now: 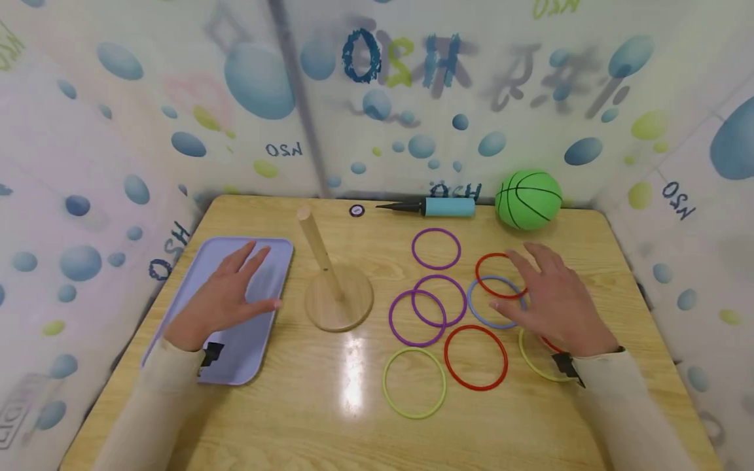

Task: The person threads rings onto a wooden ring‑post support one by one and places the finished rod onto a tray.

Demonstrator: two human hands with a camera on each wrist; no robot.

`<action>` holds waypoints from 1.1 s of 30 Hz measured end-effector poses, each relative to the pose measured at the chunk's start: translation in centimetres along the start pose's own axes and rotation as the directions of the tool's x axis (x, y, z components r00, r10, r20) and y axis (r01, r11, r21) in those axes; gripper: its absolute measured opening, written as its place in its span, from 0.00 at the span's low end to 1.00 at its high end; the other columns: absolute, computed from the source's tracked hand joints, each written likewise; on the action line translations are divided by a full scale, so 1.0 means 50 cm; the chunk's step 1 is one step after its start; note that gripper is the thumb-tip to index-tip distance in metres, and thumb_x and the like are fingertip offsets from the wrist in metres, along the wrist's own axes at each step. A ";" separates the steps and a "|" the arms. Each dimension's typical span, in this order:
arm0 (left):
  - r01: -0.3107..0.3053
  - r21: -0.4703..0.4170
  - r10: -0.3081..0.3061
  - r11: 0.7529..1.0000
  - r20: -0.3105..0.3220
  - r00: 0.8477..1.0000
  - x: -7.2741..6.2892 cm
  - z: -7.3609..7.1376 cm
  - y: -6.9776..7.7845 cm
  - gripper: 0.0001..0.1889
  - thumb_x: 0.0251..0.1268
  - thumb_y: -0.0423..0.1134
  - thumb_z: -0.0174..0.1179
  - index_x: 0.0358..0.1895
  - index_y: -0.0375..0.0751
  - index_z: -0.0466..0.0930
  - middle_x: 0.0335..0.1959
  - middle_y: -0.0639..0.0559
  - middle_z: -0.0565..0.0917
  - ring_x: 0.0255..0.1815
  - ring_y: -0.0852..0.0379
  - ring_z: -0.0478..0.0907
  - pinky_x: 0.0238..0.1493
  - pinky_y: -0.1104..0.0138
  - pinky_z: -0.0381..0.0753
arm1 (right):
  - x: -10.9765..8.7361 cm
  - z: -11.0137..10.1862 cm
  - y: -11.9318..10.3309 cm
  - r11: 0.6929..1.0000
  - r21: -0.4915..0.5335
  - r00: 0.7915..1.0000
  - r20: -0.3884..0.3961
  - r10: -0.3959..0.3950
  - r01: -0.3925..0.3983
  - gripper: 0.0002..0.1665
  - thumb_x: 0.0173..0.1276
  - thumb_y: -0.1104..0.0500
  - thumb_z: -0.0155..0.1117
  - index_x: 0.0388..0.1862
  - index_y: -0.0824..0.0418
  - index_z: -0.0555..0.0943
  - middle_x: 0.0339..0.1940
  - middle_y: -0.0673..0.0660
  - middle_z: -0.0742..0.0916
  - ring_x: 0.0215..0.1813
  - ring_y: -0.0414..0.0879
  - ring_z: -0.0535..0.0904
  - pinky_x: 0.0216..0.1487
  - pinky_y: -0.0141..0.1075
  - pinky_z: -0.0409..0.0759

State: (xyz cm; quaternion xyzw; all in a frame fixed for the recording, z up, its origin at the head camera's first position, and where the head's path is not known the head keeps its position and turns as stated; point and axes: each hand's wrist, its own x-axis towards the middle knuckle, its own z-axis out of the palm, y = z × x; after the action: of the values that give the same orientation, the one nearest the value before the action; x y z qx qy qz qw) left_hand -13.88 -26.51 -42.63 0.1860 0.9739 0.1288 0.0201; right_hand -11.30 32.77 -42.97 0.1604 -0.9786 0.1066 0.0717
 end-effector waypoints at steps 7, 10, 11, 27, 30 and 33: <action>-0.010 -0.176 0.024 0.984 0.078 0.997 0.013 0.009 0.039 0.54 0.66 0.66 0.68 0.87 0.47 0.51 0.88 0.38 0.49 0.85 0.31 0.52 0.74 0.33 0.68 | -0.005 0.021 -0.038 0.989 0.138 0.999 -0.015 -0.052 0.053 0.52 0.62 0.36 0.78 0.80 0.53 0.70 0.79 0.62 0.72 0.75 0.63 0.69 0.57 0.63 0.78; -0.030 -0.247 0.050 0.969 0.076 0.996 0.019 0.012 0.054 0.51 0.68 0.61 0.69 0.86 0.44 0.54 0.87 0.37 0.52 0.84 0.31 0.57 0.74 0.34 0.68 | -0.004 0.028 -0.053 0.981 0.185 0.998 -0.002 -0.061 0.060 0.49 0.64 0.37 0.77 0.79 0.53 0.71 0.78 0.58 0.72 0.75 0.60 0.69 0.62 0.62 0.76; -0.039 -0.273 0.061 0.961 0.074 0.995 0.020 0.014 0.058 0.50 0.69 0.59 0.70 0.86 0.43 0.55 0.86 0.36 0.54 0.83 0.31 0.59 0.75 0.34 0.67 | -0.002 0.031 -0.058 0.979 0.193 0.998 -0.001 -0.069 0.068 0.48 0.65 0.38 0.77 0.78 0.53 0.72 0.77 0.57 0.73 0.75 0.60 0.70 0.62 0.62 0.77; 0.090 -0.412 -0.039 0.907 0.131 0.991 0.049 0.067 0.094 0.44 0.64 0.51 0.76 0.80 0.42 0.67 0.73 0.37 0.73 0.68 0.38 0.76 0.65 0.42 0.79 | 0.063 0.097 -0.121 0.919 0.305 0.956 0.074 -0.285 0.251 0.30 0.73 0.51 0.73 0.70 0.60 0.80 0.48 0.53 0.85 0.42 0.44 0.79 0.46 0.41 0.81; 0.147 -0.388 -0.086 0.910 0.170 0.982 0.057 0.070 0.102 0.45 0.63 0.53 0.76 0.80 0.42 0.67 0.69 0.36 0.76 0.65 0.39 0.77 0.63 0.44 0.80 | 0.071 0.103 -0.133 0.914 0.338 0.956 0.106 -0.272 0.223 0.30 0.75 0.50 0.71 0.71 0.59 0.80 0.51 0.54 0.86 0.40 0.42 0.79 0.42 0.36 0.79; 0.193 -0.371 -0.126 0.908 0.197 0.972 0.063 0.071 0.107 0.45 0.62 0.53 0.77 0.80 0.42 0.68 0.64 0.36 0.78 0.61 0.40 0.78 0.59 0.46 0.81 | 0.082 0.107 -0.144 0.911 0.368 0.958 0.138 -0.251 0.186 0.28 0.76 0.49 0.70 0.70 0.58 0.80 0.56 0.54 0.87 0.46 0.44 0.83 0.45 0.37 0.83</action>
State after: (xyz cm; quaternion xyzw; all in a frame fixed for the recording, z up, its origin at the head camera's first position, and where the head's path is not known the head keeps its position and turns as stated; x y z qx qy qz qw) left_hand -14.60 -19.66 -44.63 0.1082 0.9357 0.3007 0.1491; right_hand -13.34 23.66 -46.08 0.2887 -0.9219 0.2558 -0.0365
